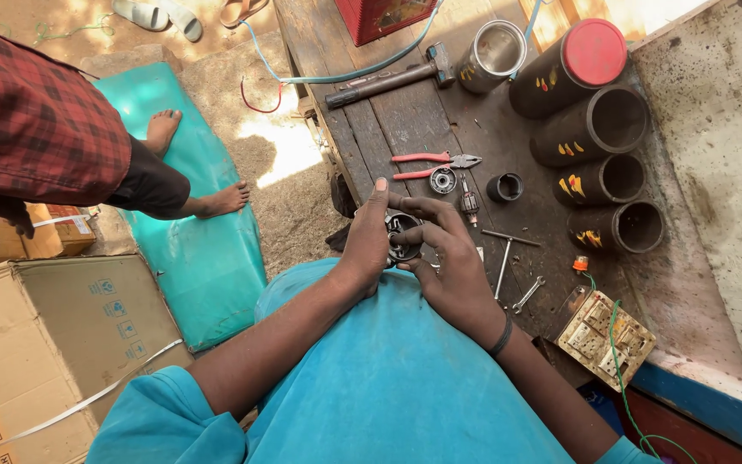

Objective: Disassembling and repairing a small motor component on a workbench.

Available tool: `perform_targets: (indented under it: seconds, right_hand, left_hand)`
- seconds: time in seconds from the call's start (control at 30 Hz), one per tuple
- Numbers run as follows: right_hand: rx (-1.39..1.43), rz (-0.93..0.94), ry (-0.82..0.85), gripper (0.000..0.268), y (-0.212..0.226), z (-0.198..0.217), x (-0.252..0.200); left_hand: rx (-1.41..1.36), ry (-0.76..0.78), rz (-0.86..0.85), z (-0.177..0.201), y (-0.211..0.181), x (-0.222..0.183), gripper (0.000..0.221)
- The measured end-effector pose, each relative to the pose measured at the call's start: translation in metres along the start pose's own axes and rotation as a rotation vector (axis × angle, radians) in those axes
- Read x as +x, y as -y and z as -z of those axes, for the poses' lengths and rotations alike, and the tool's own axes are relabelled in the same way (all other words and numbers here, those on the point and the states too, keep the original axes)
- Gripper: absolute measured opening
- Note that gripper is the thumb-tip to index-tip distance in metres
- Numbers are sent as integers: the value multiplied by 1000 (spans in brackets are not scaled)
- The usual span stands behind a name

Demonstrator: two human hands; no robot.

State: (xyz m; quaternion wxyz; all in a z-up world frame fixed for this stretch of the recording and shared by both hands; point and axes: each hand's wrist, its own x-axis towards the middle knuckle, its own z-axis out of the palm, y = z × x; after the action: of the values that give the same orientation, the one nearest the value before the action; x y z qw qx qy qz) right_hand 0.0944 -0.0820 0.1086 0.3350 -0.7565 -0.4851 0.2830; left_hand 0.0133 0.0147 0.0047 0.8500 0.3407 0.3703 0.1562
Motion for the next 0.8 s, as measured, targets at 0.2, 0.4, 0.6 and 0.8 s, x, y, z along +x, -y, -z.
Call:
perform_targets:
  seconds: [0.2, 0.4, 0.6, 0.8]
  right_hand:
    - [-24, -39, 14, 25, -5, -2, -1]
    - [7, 176, -54, 29, -13, -4, 5]
    - [-36, 186, -142, 26, -6, -6, 2]
    - [-80, 196, -399, 21, -11, -4, -2]
  left_hand:
    - [8, -13, -38, 6, 11, 7, 59]
    - [-65, 22, -11, 5, -7, 4, 57]
    - [-42, 135, 46, 2, -25, -2, 61]
    - [232, 289, -344, -4, -20, -29, 57]
